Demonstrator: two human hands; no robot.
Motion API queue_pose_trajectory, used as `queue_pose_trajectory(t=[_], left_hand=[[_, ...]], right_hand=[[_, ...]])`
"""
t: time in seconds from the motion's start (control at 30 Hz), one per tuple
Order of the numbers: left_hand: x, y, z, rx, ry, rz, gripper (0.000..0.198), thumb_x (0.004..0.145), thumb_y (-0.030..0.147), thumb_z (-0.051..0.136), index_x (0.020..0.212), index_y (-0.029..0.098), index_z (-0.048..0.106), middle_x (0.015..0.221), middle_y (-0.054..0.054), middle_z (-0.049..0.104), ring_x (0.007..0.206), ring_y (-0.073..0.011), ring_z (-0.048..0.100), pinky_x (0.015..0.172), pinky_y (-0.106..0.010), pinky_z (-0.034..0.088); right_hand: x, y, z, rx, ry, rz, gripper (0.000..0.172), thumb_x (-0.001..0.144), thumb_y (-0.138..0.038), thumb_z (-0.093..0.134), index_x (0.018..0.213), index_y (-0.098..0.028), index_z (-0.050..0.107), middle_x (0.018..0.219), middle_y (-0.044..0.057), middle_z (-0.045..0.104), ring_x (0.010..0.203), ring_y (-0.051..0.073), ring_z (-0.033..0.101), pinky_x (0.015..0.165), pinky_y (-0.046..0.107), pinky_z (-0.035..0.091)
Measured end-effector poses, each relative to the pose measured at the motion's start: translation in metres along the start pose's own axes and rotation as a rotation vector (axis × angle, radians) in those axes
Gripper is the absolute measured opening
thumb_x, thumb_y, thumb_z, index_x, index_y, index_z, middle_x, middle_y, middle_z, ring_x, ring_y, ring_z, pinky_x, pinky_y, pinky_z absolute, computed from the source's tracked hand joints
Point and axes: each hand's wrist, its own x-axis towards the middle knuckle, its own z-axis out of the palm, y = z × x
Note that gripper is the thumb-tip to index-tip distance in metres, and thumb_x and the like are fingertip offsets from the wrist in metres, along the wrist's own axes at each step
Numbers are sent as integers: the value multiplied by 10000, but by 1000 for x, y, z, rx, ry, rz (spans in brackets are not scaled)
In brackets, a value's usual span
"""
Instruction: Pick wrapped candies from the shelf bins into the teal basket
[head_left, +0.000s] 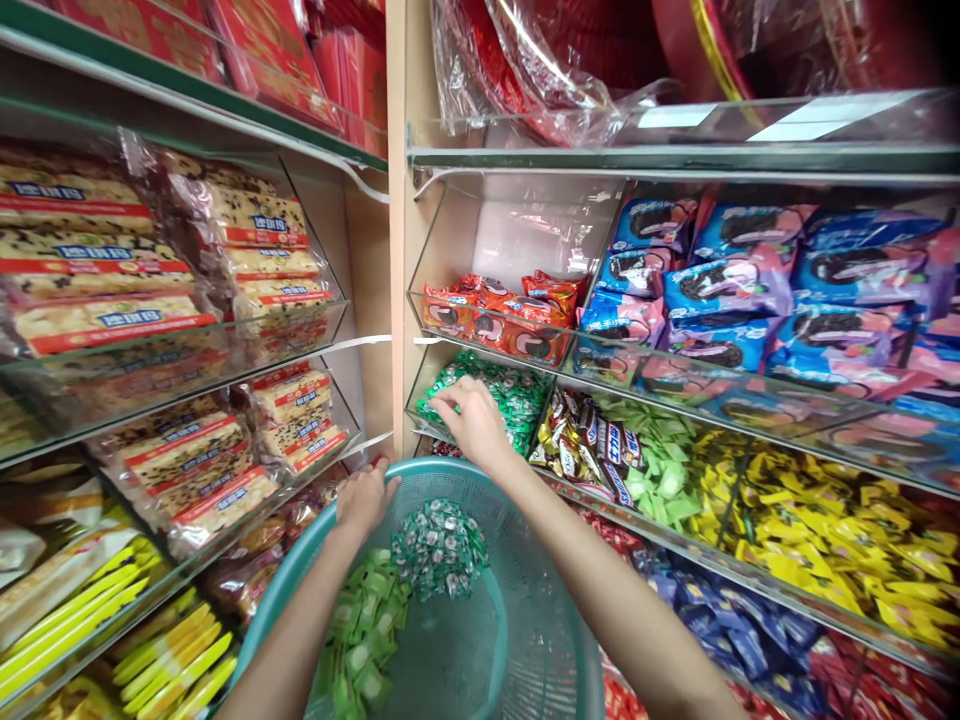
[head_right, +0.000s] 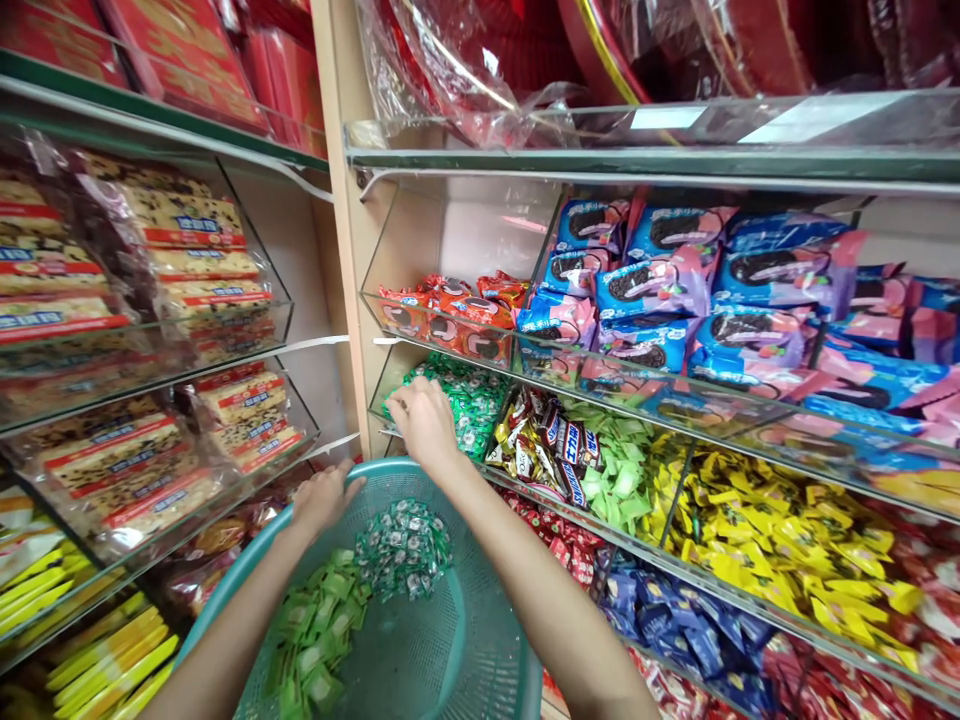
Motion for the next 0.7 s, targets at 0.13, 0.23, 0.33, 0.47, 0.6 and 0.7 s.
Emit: queue_pose_trajectory(t=[0.13, 0.23, 0.33, 0.47, 0.6, 0.7], left_hand=[[-1, 1, -2, 21, -6, 5, 374, 891, 423, 327, 1136, 210, 512, 1044, -105, 634, 984, -237, 591, 825, -350, 422], [-2, 3, -5, 35, -18, 5, 369, 893, 413, 323, 1140, 215, 512, 1040, -105, 634, 986, -234, 592, 822, -345, 421], [-2, 3, -5, 29, -19, -2, 380, 893, 427, 316, 1137, 215, 516, 1046, -106, 632, 991, -238, 590, 827, -347, 419], [-2, 2, -4, 33, -10, 11, 394, 896, 433, 305, 1137, 204, 517, 1035, -110, 635, 986, -252, 592, 823, -357, 422], [-1, 1, -4, 48, -2, 24, 389, 900, 431, 296, 1123, 201, 517, 1023, -113, 637, 974, -244, 597, 811, -355, 427], [-1, 0, -5, 45, 0, 28, 383, 899, 428, 306, 1116, 197, 520, 1021, -115, 639, 973, -246, 598, 807, -359, 430]], right_hand=[[-41, -14, 22, 255, -97, -44, 197, 870, -320, 524, 835, -211, 684, 807, 11, 589, 832, 137, 516, 766, 242, 371], [-67, 0, 60, 480, -255, 81, 121, 797, -254, 607, 751, -192, 699, 716, -13, 613, 715, 113, 533, 688, 215, 385], [-84, 25, 98, 661, -393, 334, 111, 734, -225, 632, 680, -158, 702, 612, -26, 611, 598, 100, 505, 577, 200, 364], [-98, 47, 125, 664, -439, 550, 148, 668, -253, 646, 575, -140, 663, 476, -58, 496, 495, 75, 402, 494, 192, 291], [-104, 52, 131, 586, -458, 507, 240, 666, -238, 634, 452, -148, 570, 425, -77, 385, 475, 63, 350, 489, 190, 263], [-102, 50, 128, 491, -481, 476, 248, 679, -224, 633, 452, -152, 567, 428, -74, 382, 484, 67, 378, 494, 192, 257]])
